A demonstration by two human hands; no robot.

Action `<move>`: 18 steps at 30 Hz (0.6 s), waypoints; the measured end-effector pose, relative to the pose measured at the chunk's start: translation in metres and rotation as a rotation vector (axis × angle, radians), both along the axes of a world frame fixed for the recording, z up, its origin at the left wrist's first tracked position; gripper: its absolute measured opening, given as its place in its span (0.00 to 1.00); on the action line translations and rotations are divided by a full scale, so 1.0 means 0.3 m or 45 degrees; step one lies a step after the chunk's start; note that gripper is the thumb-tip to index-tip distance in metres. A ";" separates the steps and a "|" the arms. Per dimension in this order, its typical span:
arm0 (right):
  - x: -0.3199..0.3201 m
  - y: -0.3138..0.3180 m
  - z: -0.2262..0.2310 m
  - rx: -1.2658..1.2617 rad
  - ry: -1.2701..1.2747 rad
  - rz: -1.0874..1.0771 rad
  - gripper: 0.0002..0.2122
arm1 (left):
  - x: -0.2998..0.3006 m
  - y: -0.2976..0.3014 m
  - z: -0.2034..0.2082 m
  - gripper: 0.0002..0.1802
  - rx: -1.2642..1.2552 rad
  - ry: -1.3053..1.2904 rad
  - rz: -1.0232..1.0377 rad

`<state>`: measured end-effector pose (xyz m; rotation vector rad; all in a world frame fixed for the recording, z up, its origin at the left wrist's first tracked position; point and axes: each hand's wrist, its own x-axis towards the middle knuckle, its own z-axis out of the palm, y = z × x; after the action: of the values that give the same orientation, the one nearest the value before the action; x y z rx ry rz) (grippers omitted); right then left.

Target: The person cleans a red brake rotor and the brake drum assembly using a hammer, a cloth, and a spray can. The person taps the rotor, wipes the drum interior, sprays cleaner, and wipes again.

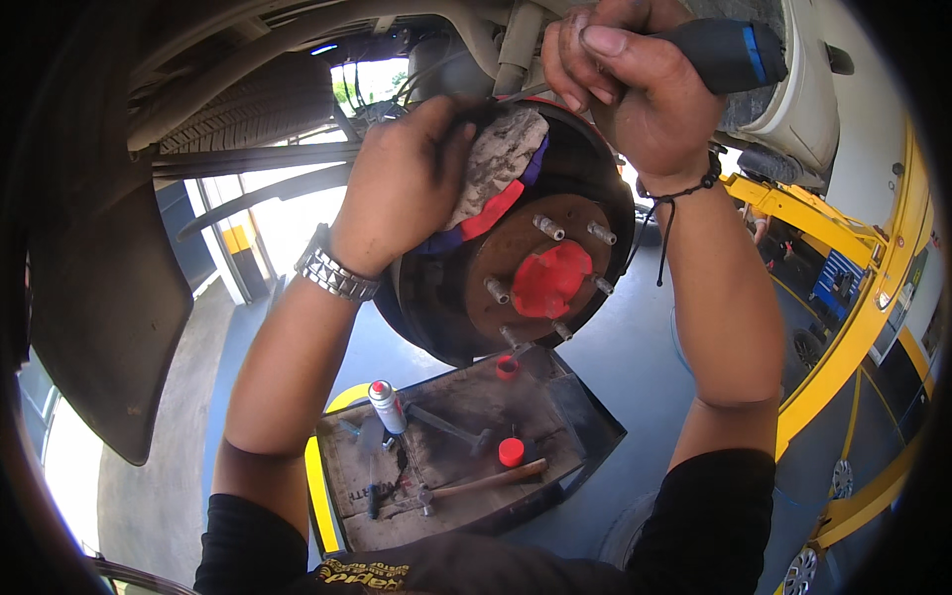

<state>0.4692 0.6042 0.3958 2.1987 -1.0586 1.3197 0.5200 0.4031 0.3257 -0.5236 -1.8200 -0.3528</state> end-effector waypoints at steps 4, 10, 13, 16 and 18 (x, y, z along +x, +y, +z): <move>-0.153 0.157 -0.035 -0.217 -0.242 -0.022 0.07 | -0.052 0.083 0.107 0.16 -0.254 -0.233 0.017; -0.284 0.234 -0.174 -0.559 -0.601 0.152 0.07 | -0.127 0.118 0.187 0.20 -0.609 -0.313 -0.026; -0.281 0.230 -0.207 -0.582 -0.569 0.174 0.06 | -0.166 0.074 0.194 0.16 -0.539 -0.039 0.060; -0.272 0.225 -0.242 -0.649 -0.526 0.153 0.05 | -0.130 0.090 0.198 0.11 -0.397 -0.018 0.272; -0.280 0.211 -0.266 -0.682 -0.492 0.167 0.04 | -0.134 0.080 0.203 0.13 -0.340 -0.064 0.311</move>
<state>0.3851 0.6674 0.3161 1.6733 -0.5795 1.8794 0.4798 0.4272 0.3867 -0.4708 -1.9665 0.0456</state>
